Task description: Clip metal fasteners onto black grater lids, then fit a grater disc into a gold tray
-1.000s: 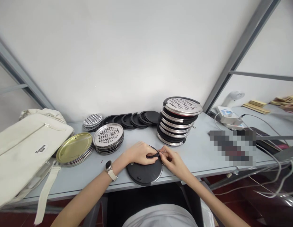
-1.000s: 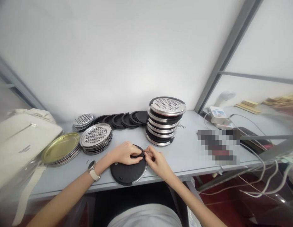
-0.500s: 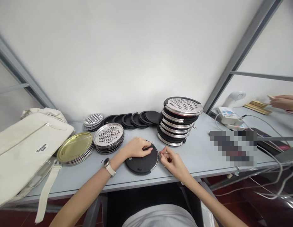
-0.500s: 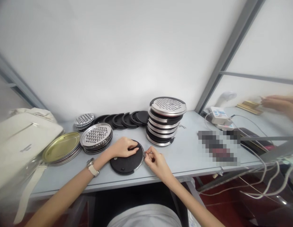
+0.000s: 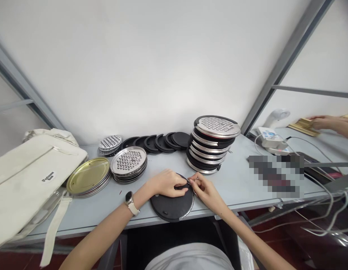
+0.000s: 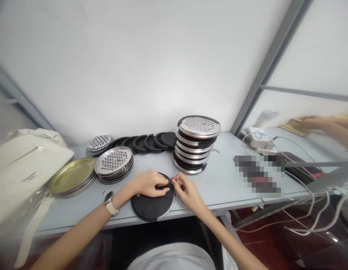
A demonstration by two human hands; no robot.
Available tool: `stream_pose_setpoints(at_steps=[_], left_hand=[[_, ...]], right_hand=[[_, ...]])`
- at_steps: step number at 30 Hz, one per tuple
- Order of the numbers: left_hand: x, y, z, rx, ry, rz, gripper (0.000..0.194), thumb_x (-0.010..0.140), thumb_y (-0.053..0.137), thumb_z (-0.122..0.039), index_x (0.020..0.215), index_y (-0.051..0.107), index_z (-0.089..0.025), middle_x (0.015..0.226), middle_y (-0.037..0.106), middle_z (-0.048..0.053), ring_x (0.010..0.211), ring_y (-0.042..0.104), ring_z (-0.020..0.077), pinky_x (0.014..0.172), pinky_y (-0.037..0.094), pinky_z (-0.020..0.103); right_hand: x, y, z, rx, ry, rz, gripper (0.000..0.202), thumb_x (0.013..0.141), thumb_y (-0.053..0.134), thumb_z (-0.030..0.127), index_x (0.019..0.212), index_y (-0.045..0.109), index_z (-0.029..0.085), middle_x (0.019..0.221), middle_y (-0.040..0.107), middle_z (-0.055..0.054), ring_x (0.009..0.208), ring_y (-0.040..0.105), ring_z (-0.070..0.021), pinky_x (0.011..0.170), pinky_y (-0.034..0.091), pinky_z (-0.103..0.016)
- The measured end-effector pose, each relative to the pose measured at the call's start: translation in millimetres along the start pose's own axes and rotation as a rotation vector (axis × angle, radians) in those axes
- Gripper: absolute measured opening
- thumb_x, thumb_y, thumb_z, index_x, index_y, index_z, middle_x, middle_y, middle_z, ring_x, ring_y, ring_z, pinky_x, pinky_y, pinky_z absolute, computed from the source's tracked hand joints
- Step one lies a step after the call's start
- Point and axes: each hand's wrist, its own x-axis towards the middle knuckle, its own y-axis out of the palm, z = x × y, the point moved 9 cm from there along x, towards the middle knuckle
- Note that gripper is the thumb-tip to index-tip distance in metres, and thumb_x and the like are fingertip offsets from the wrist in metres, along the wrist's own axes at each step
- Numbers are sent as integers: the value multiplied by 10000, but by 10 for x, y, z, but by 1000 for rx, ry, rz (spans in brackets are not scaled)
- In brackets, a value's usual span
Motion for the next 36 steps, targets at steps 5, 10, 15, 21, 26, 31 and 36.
stream_pose_setpoints(at_steps=[5, 10, 15, 21, 26, 31, 36], left_hand=[[8, 13, 33, -15, -38, 2, 322, 860, 517, -341, 592, 470, -169, 549, 506, -30, 471, 354, 82, 516, 210, 260], [7, 9, 65, -25, -74, -3, 317, 842, 538, -334, 589, 449, -167, 541, 492, -40, 470, 333, 77, 510, 203, 257], [11, 8, 85, -69, -96, -9, 306, 831, 551, -312, 591, 432, -164, 540, 482, -49, 474, 357, 68, 519, 233, 242], [4, 7, 96, -90, -104, -20, 294, 822, 553, -298, 592, 429, -163, 539, 477, -51, 478, 367, 65, 522, 245, 234], [14, 36, 82, -90, -91, -11, 264, 822, 545, -282, 609, 439, -168, 549, 486, -50, 484, 366, 69, 529, 241, 233], [4, -3, 262, -39, -167, -40, 289, 873, 492, -313, 624, 459, -170, 563, 503, -30, 501, 381, 86, 529, 230, 243], [-52, -54, 442, -16, -225, -67, 329, 876, 505, -340, 608, 425, -168, 531, 438, -43, 493, 341, 85, 525, 221, 246]], right_hand=[[4, -5, 19, -29, -11, 13, 234, 953, 450, 395, 871, 511, 185, 584, 349, 64, 552, 337, -102, 529, 271, -233], [9, -8, 5, -19, -15, 9, 218, 949, 455, 385, 865, 491, 187, 573, 321, 75, 543, 291, -97, 521, 248, -230], [17, 3, -39, -5, 5, 16, 196, 949, 450, 382, 891, 452, 195, 554, 327, 87, 534, 272, -93, 517, 239, -224], [17, 17, -52, 8, 19, 17, 196, 944, 447, 387, 882, 425, 202, 562, 333, 87, 544, 269, -95, 525, 243, -220], [7, -2, -19, 16, 17, -7, 190, 934, 457, 382, 874, 420, 206, 560, 330, 88, 544, 273, -99, 527, 247, -221], [-23, 12, -15, 41, 35, -4, 191, 924, 462, 382, 855, 433, 205, 551, 287, 94, 523, 252, -96, 510, 224, -219], [-23, -51, -21, 51, 31, -62, 186, 925, 472, 381, 875, 450, 202, 567, 263, 94, 531, 263, -96, 531, 240, -223]])
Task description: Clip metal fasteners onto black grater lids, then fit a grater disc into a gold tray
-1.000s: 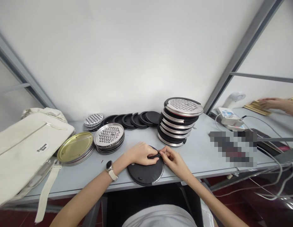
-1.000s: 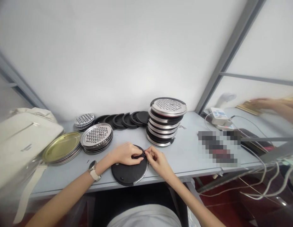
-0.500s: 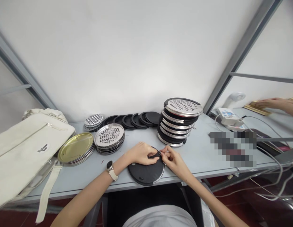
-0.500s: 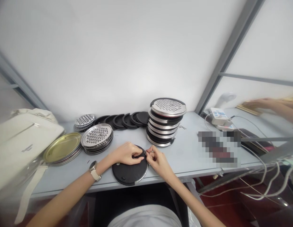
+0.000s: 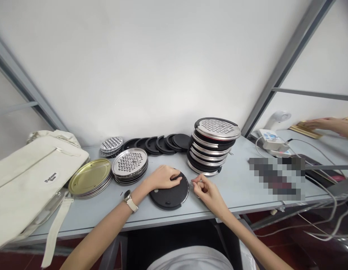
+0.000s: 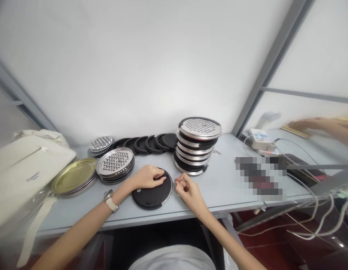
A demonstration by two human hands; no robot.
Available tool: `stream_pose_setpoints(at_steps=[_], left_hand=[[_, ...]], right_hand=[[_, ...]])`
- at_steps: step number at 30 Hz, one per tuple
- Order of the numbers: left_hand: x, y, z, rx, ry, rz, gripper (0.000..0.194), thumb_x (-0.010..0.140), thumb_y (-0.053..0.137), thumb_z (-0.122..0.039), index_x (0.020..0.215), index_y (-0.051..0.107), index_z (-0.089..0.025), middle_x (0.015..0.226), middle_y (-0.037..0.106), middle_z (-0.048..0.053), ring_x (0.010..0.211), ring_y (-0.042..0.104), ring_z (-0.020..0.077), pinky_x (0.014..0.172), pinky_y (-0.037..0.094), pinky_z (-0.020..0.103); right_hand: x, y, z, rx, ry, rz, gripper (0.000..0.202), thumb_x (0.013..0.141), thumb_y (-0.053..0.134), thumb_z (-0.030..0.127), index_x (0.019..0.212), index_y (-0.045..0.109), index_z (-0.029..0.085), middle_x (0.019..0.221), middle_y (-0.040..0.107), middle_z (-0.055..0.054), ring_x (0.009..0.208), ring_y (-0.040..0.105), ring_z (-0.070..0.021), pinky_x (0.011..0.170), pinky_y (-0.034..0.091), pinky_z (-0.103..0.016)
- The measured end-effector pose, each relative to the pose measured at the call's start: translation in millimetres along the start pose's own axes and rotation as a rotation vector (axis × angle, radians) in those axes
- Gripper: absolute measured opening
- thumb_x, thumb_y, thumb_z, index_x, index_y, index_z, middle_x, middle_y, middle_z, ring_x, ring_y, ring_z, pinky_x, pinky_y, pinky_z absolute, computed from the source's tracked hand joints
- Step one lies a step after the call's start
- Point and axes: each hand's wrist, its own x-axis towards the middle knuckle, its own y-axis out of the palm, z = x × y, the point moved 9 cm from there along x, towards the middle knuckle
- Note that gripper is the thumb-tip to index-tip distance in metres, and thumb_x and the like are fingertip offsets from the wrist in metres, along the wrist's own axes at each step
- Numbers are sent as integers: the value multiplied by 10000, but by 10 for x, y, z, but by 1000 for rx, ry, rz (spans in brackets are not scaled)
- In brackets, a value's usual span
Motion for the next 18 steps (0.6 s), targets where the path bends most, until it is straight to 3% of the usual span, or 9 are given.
stream_pose_setpoints(at_steps=[10, 14, 18], left_hand=[[-11, 97, -294, -187, 156, 154, 300, 877, 517, -304, 627, 421, -166, 550, 397, -70, 503, 356, 68, 528, 234, 233], [-13, 108, -332, -197, 167, 149, 298, 855, 544, -280, 621, 399, -165, 539, 382, -73, 494, 341, 63, 528, 226, 233], [-20, 115, -332, -194, 164, 138, 304, 836, 559, -255, 617, 369, -165, 540, 365, -75, 493, 324, 59, 528, 219, 231]], right_hand=[[17, 3, -38, 51, -4, 0, 262, 941, 440, 458, 930, 471, 198, 565, 328, 80, 522, 326, -104, 521, 259, -233], [18, 12, 2, 4, -15, 7, 325, 945, 426, 478, 1096, 465, 193, 579, 366, 71, 531, 355, -117, 533, 294, -238], [22, 26, 29, -37, -31, 30, 310, 941, 440, 469, 1015, 525, 181, 600, 363, 58, 560, 356, -118, 541, 296, -236]])
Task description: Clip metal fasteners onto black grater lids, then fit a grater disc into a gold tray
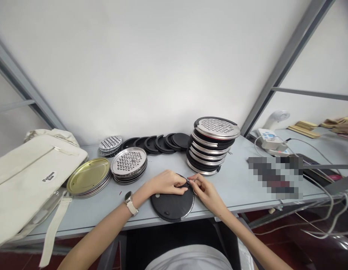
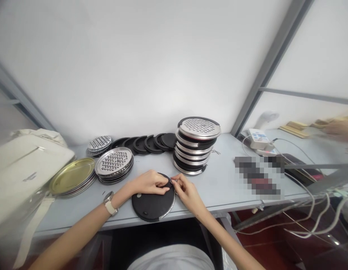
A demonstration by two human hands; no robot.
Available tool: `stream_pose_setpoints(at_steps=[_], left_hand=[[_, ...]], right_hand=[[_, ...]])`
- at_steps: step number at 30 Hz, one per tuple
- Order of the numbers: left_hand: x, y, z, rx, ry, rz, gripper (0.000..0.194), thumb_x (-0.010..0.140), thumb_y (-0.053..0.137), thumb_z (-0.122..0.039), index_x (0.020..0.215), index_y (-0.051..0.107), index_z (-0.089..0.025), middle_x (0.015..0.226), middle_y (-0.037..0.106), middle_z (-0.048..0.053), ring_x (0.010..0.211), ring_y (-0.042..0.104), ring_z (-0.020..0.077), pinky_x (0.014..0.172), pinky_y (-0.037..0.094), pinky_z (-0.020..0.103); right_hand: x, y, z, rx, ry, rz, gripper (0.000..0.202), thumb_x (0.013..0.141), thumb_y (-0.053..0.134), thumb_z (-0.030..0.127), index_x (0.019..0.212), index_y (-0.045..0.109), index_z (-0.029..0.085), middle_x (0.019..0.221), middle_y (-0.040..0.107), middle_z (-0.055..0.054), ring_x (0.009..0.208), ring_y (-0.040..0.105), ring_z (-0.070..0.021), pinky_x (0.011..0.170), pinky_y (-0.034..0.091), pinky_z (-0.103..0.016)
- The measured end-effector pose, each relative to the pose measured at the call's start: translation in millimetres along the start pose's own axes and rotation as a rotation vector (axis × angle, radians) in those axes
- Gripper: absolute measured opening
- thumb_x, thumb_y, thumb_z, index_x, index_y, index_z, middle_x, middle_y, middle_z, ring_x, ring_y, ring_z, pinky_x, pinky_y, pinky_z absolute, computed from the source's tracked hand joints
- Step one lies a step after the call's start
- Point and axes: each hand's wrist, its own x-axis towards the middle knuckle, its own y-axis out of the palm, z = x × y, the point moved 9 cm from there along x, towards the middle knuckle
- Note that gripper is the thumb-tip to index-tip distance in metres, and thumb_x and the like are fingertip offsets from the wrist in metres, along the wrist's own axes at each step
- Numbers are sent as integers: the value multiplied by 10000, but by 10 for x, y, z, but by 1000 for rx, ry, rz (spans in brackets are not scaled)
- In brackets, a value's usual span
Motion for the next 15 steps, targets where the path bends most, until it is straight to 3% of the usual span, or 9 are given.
stream_pose_setpoints(at_steps=[15], left_hand=[[6, -19, -8, -12, -15, -11, 328, 851, 532, -302, 600, 374, -162, 533, 352, -71, 489, 314, 60, 523, 225, 232]], right_hand=[[31, -10, 14, -22, -11, 23, 340, 936, 444, 478, 874, 570, 169, 626, 413, 32, 587, 387, -123, 546, 316, -234]])
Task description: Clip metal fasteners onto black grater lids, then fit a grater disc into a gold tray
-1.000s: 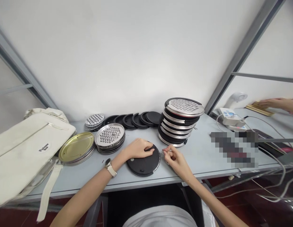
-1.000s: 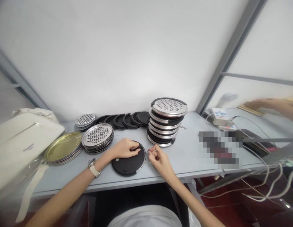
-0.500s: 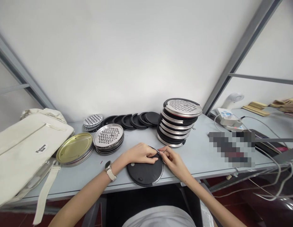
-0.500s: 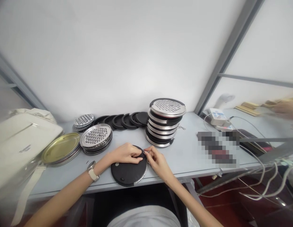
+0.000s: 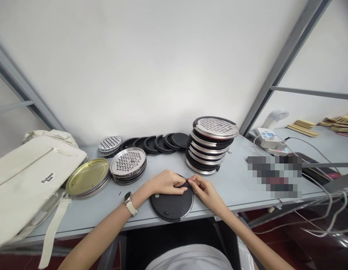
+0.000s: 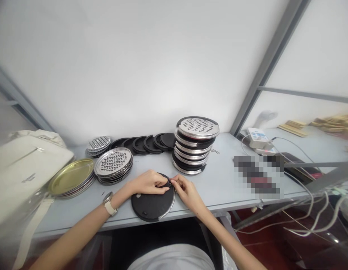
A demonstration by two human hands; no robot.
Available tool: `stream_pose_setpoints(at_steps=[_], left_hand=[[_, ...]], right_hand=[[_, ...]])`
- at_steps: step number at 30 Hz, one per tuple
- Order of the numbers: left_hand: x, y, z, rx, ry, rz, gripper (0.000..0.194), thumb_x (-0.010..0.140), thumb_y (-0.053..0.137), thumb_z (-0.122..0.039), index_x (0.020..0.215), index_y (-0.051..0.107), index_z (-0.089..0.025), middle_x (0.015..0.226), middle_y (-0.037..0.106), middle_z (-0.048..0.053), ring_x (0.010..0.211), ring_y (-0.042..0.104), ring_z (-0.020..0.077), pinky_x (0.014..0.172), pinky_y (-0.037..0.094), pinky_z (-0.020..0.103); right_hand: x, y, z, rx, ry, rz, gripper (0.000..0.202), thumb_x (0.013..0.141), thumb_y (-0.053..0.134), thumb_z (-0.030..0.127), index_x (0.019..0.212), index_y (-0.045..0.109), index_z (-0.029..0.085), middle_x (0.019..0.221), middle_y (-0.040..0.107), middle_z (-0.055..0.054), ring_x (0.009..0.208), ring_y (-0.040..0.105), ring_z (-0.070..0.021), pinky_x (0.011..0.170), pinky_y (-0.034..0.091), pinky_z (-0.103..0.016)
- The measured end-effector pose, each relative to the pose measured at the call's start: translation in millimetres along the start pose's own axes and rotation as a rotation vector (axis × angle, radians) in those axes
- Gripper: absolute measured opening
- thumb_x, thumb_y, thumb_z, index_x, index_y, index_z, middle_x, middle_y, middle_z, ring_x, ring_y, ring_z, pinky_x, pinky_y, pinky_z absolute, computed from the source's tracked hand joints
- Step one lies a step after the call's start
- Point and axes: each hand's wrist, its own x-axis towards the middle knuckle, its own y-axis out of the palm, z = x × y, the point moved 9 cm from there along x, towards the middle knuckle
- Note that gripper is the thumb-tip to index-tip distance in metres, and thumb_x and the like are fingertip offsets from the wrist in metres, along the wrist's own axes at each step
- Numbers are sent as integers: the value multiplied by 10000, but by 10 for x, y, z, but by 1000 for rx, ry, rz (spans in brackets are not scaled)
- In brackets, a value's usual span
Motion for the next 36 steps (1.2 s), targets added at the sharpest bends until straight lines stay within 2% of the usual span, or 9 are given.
stream_pose_setpoints(at_steps=[8, 23, 36], left_hand=[[4, 8, 29, -10, -15, -19, 291, 830, 536, -273, 598, 398, -162, 533, 357, -73, 490, 325, 60, 524, 238, 227], [22, 21, 28, 24, -25, -25, 295, 843, 528, -305, 605, 423, -168, 537, 391, -63, 490, 339, 69, 531, 248, 230], [24, 16, 24, 40, -18, -42, 321, 851, 528, -314, 605, 384, -167, 531, 392, -63, 481, 325, 65, 529, 225, 233]], right_hand=[[-22, -11, -26, -65, -20, -47, 322, 937, 438, 470, 928, 559, 171, 593, 393, 49, 559, 378, -123, 545, 326, -237], [-38, -27, 48, -79, -27, -66, 274, 941, 437, 435, 894, 535, 183, 599, 375, 50, 552, 358, -119, 527, 315, -236], [-38, -22, 15, -48, -15, -66, 256, 940, 441, 430, 897, 516, 188, 614, 361, 53, 567, 352, -124, 544, 308, -240]])
